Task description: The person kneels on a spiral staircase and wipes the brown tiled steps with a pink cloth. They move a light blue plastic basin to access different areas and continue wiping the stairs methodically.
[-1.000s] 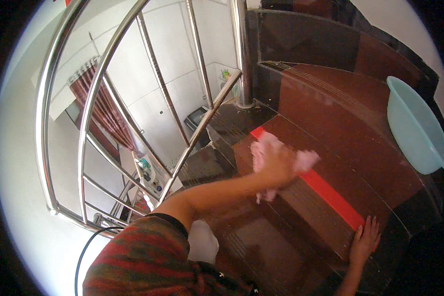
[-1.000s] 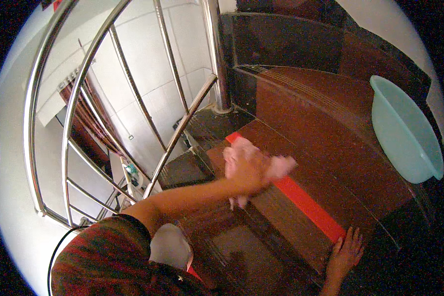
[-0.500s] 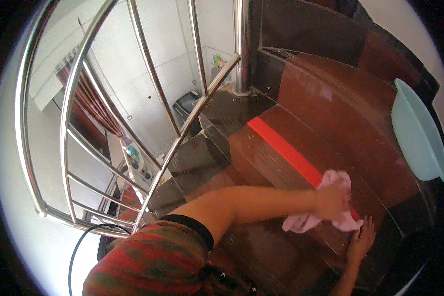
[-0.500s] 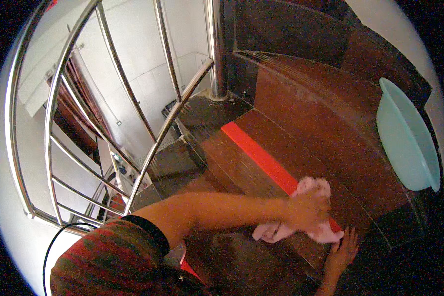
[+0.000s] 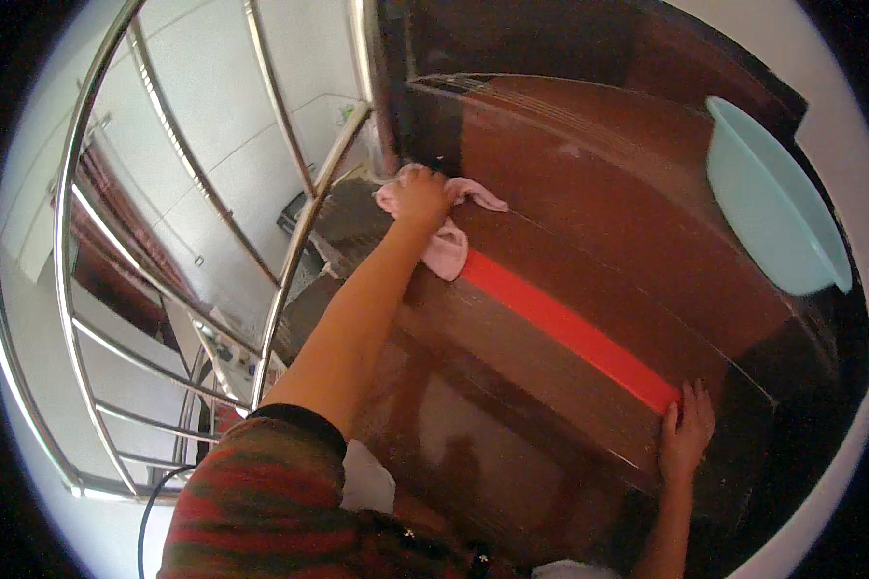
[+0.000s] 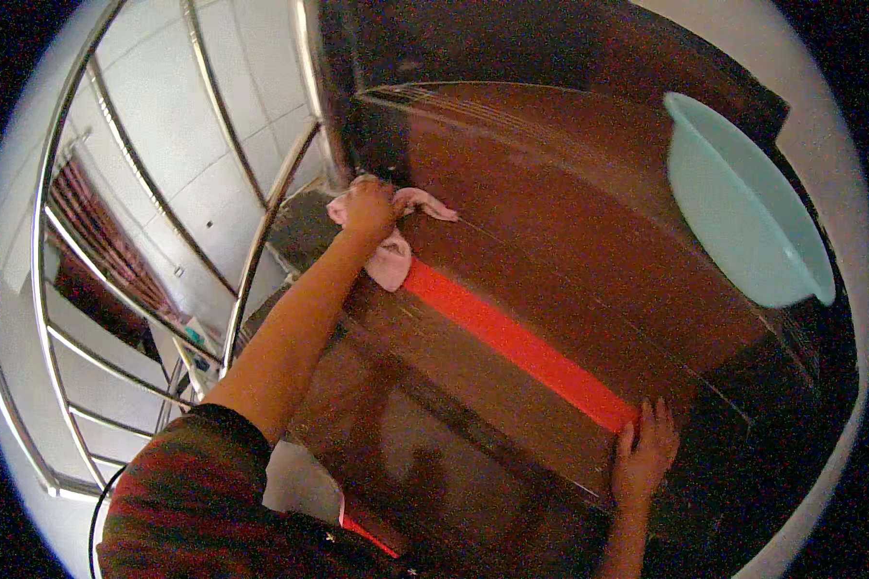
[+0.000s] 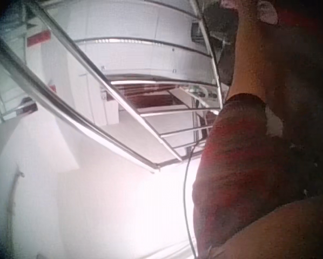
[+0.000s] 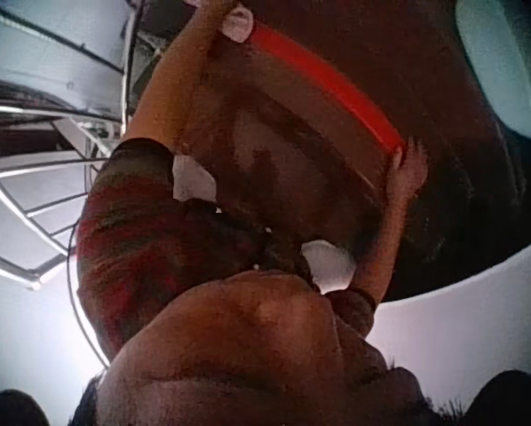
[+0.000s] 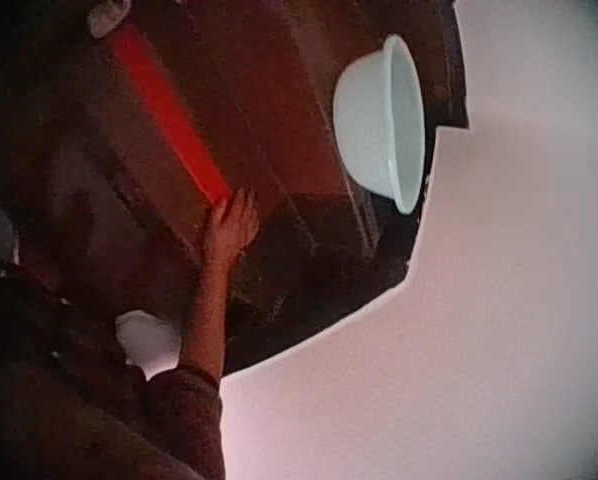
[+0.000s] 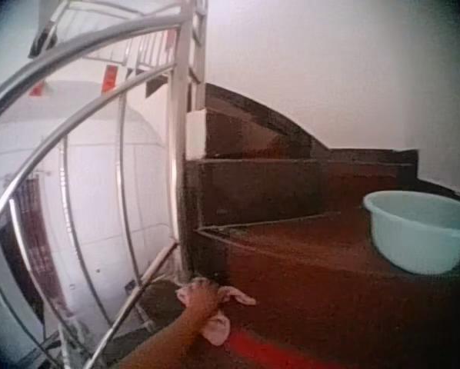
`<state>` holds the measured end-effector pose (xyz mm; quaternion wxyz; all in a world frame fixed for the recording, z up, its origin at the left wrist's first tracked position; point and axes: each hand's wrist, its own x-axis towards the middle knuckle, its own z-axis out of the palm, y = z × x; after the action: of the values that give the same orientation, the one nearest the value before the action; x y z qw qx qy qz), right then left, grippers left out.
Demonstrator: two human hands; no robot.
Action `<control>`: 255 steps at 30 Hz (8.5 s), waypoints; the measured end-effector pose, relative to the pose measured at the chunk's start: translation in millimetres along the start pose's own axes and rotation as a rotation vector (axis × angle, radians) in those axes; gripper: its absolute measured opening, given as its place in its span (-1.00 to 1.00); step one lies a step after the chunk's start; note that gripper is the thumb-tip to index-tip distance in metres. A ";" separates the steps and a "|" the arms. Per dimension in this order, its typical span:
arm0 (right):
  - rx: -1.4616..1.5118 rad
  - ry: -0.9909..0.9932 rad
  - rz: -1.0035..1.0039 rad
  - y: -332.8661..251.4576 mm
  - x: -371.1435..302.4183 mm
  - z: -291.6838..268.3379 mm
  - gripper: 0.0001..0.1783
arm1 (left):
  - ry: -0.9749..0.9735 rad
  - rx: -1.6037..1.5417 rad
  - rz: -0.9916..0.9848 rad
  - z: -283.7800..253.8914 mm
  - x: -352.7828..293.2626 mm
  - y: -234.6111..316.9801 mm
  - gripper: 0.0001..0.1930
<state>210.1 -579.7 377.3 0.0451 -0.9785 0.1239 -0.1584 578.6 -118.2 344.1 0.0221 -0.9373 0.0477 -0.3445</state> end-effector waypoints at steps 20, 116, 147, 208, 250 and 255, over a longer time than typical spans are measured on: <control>0.565 0.291 0.231 15.2 -3.6 6.1 -0.44 | -0.465 -1.564 0.361 -220.0 -120.7 391.9 -0.64; 0.212 0.232 -0.099 -37.1 -61.5 -32.6 -0.49 | -0.331 -0.442 0.247 -121.4 -78.1 208.8 -0.47; -0.083 0.316 0.057 18.6 -66.9 -33.3 -0.47 | -0.328 -0.417 0.250 -118.9 -81.9 210.6 -0.45; -0.020 -0.067 0.082 -15.9 37.0 5.3 -0.46 | 0.344 -1.092 -0.597 -59.9 9.0 50.2 -0.62; -0.006 0.038 0.086 -19.3 32.8 8.0 -0.47 | 0.230 -1.216 -0.502 -110.4 -3.8 279.7 -0.33; 0.010 0.053 0.087 -19.3 30.9 9.8 -0.45 | 0.272 -1.065 -0.116 -174.8 -48.2 392.1 -0.40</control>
<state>246.0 -568.5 379.7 0.0537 -0.9675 0.1665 -0.1826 399.7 -504.6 417.1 -0.4803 -0.7672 0.1659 -0.3914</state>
